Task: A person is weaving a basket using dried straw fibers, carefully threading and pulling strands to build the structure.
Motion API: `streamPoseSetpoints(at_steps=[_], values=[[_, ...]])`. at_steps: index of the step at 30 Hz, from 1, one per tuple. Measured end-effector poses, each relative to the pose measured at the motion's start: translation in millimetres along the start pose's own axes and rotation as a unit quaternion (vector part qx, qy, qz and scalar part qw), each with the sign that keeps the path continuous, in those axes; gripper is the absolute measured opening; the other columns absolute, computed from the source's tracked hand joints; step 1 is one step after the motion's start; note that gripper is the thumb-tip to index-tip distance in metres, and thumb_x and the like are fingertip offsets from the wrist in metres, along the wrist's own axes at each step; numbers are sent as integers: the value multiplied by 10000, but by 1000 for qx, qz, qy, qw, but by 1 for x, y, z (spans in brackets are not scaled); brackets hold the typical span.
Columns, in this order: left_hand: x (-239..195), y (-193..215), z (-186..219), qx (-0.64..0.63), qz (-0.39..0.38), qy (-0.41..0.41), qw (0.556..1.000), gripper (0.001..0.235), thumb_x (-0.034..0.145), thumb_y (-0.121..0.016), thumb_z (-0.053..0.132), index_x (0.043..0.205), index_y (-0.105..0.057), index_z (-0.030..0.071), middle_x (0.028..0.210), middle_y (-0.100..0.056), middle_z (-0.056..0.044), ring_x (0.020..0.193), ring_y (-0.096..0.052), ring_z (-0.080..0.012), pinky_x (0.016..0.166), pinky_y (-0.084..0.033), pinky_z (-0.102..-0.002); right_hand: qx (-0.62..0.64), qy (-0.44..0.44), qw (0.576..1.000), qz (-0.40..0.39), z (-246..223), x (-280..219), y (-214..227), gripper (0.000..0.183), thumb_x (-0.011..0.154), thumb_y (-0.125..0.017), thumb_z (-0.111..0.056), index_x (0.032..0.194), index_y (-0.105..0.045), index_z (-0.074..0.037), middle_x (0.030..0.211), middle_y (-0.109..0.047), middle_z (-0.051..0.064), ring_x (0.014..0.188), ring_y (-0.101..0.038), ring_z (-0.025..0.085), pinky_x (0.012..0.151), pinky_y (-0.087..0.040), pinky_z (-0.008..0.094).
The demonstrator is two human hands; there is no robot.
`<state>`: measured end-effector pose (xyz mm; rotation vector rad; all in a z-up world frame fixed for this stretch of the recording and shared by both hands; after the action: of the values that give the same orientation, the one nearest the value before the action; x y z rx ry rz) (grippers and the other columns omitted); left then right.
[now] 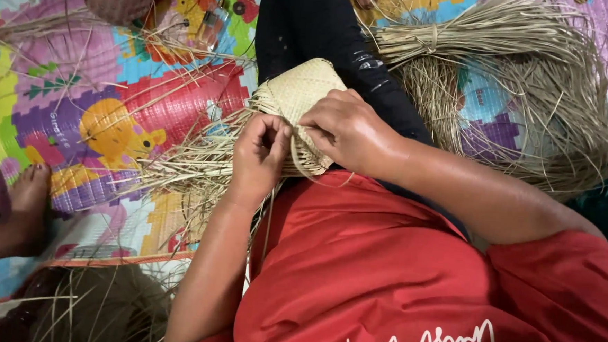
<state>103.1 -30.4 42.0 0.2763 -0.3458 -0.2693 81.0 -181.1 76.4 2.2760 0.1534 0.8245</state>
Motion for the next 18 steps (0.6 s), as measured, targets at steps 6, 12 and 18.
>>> streamPoseSetpoints(at_steps=[6, 12, 18], values=[[-10, -3, -13, -53, 31, 87, 994, 156, 926, -778, 124, 996, -641, 101, 751, -560, -53, 675, -536, -175, 617, -468, -302, -46, 70, 996, 27, -17, -2, 5, 95, 988, -661, -102, 1019, -725, -39, 957, -690, 131, 880, -672, 336, 769, -549, 431], [-16, -6, -14, -53, 47, 96, 993, 205, 914, -775, 99, 1043, -617, 120, 769, -565, -51, 695, -563, -180, 630, -486, -308, -58, 79, 995, 20, -27, 6, 12, 93, 993, -667, -93, 990, -719, -16, 923, -675, 133, 858, -678, 341, 753, -562, 426], [-19, -3, -19, -82, 44, 96, 991, 192, 932, -759, 90, 1058, -615, 102, 756, -567, -63, 694, -560, -177, 633, -492, -308, -123, 112, 986, 31, -43, 11, 9, 165, 1020, -656, -162, 898, -674, -52, 876, -592, 121, 750, -600, 330, 674, -517, 416]])
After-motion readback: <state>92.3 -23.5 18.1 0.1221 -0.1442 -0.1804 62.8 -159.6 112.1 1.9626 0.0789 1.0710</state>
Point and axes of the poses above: each hand's wrist, its own x-axis towards the middle knuckle, its own y-axis out of the back of the hand, z = x × y, the point moved 9 cm from there along x, towards the middle knuckle
